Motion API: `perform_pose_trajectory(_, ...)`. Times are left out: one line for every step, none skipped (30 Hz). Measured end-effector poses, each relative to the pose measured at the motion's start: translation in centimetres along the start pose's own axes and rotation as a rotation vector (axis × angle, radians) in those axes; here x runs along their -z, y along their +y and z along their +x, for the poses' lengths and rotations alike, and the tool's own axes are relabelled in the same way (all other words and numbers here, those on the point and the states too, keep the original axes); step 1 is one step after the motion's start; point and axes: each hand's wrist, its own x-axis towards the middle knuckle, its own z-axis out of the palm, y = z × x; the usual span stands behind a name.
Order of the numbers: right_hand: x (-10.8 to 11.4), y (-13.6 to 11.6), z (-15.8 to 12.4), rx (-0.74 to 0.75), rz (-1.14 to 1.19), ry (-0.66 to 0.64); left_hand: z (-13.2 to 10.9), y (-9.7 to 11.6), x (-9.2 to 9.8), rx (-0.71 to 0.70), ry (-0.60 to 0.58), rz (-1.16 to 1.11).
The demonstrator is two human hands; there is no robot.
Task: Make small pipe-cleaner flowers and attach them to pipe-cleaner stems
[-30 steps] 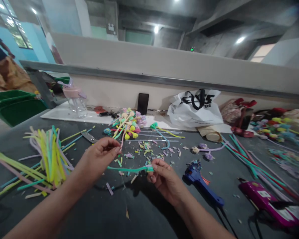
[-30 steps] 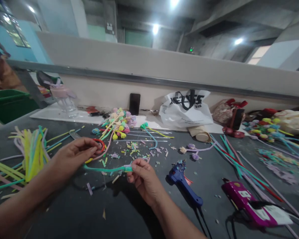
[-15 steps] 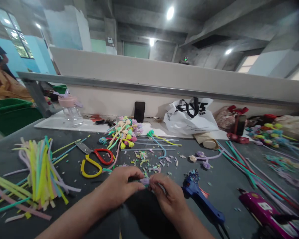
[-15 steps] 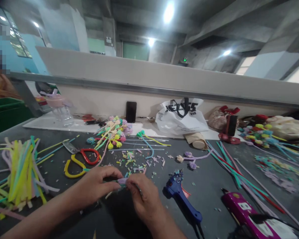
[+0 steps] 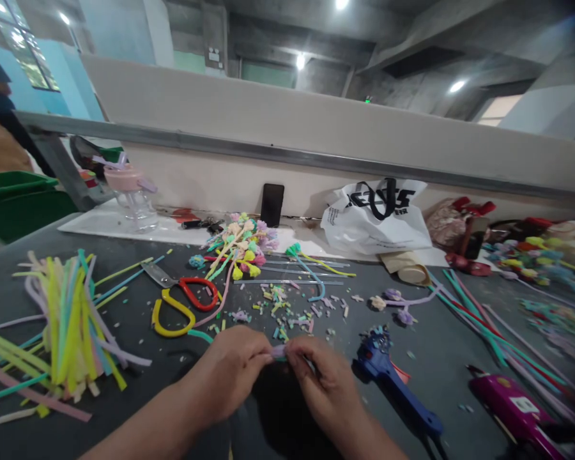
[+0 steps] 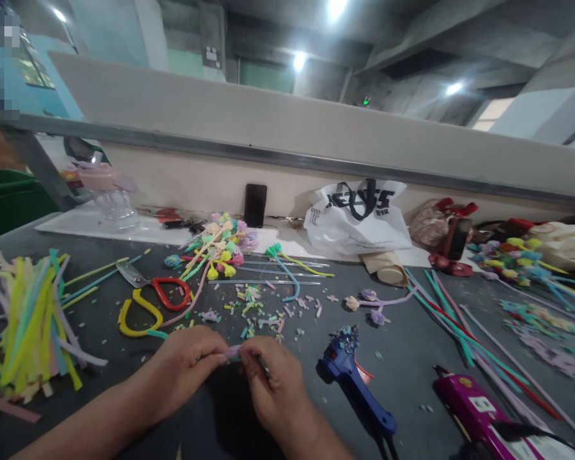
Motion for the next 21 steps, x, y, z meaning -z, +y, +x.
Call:
perform_pose_trajectory(0.0, 0.0, 0.0, -0.006, -0.003, -0.002, 0.0, 0.0, 0.1, 0.011, -0.02, -0.008)
perform_pose_trajectory(0.0, 0.0, 0.0, -0.007, -0.009, -0.006, 0.0, 0.1, 0.2, 0.024, -0.035, -0.027)
perform_pose_trajectory(0.0, 0.0, 0.0, -0.004, -0.017, -0.013, 0.1, 0.1, 0.4, 0.04, -0.043, -0.051)
perform_pose_trajectory(0.1, -0.1, 0.0, 0.004, -0.025, -0.016, 0.1, 0.2, 0.6, 0.053, -0.044, -0.079)
perform_pose_trajectory(0.1, -0.1, -0.1, 0.015, -0.03, -0.018, 0.2, 0.3, 0.8, 0.055, -0.047, -0.101)
perform_pose_trajectory(0.1, -0.1, -0.1, 0.025, -0.03, -0.02, 0.2, 0.4, 1.0, 0.049, -0.058, -0.112)
perform_pose_trajectory(0.1, -0.2, -0.1, 0.034, -0.026, -0.023, 0.3, 0.6, 1.1, 0.038, -0.077, -0.108)
perform_pose_trajectory(0.0, -0.2, -0.2, 0.039, -0.02, -0.026, 0.3, 0.7, 1.2, 0.024, -0.103, -0.091)
perform_pose_trajectory(0.0, -0.3, -0.2, 0.04, -0.014, -0.029, 0.2, 0.8, 1.2, 0.007, -0.128, -0.069)
perform_pose_trajectory(-0.1, -0.4, -0.2, 0.04, -0.008, -0.032, 0.2, 0.9, 1.3, -0.007, -0.143, -0.045)
perform_pose_trajectory(-0.1, -0.5, -0.2, 0.035, -0.001, -0.041, 0.1, 1.0, 1.3, -0.014, -0.145, -0.025)
perform_pose_trajectory(-0.2, -0.6, -0.2, 0.026, 0.007, -0.055, -0.1, 1.0, 1.3, -0.015, -0.142, -0.007)
perform_pose_trajectory(-0.2, -0.6, -0.1, 0.018, 0.016, -0.073, -0.2, 1.1, 1.2, -0.012, -0.143, 0.01)
perform_pose_trajectory(-0.3, -0.7, -0.1, 0.007, 0.026, -0.093, -0.4, 1.0, 1.1, -0.005, -0.154, 0.027)
perform_pose_trajectory(-0.4, -0.7, -0.1, -0.004, 0.037, -0.107, -0.5, 1.0, 1.1, 0.008, -0.154, 0.054)
perform_pose_trajectory(-0.4, -0.7, -0.1, -0.014, 0.052, -0.117, -0.7, 1.0, 1.0, 0.015, -0.155, 0.075)
perform_pose_trajectory(-0.5, -0.6, -0.1, -0.028, 0.073, -0.12, -0.9, 1.0, 0.9, 0.019, -0.156, 0.086)
perform_pose_trajectory(-0.6, -0.5, -0.1, -0.048, 0.104, -0.121, -1.1, 1.0, 0.9, 0.027, -0.151, 0.097)
perform_pose_trajectory(-0.8, -0.4, -0.1, -0.078, 0.143, -0.121, -1.3, 1.0, 0.8, 0.034, -0.138, 0.105)
perform_pose_trajectory(-0.9, -0.4, -0.1, -0.122, 0.188, -0.118, -1.5, 1.0, 0.8, 0.046, -0.115, 0.112)
perform_pose_trajectory(-1.0, -0.4, 0.0, -0.171, 0.239, -0.114, -1.8, 1.0, 0.8, 0.061, -0.085, 0.122)
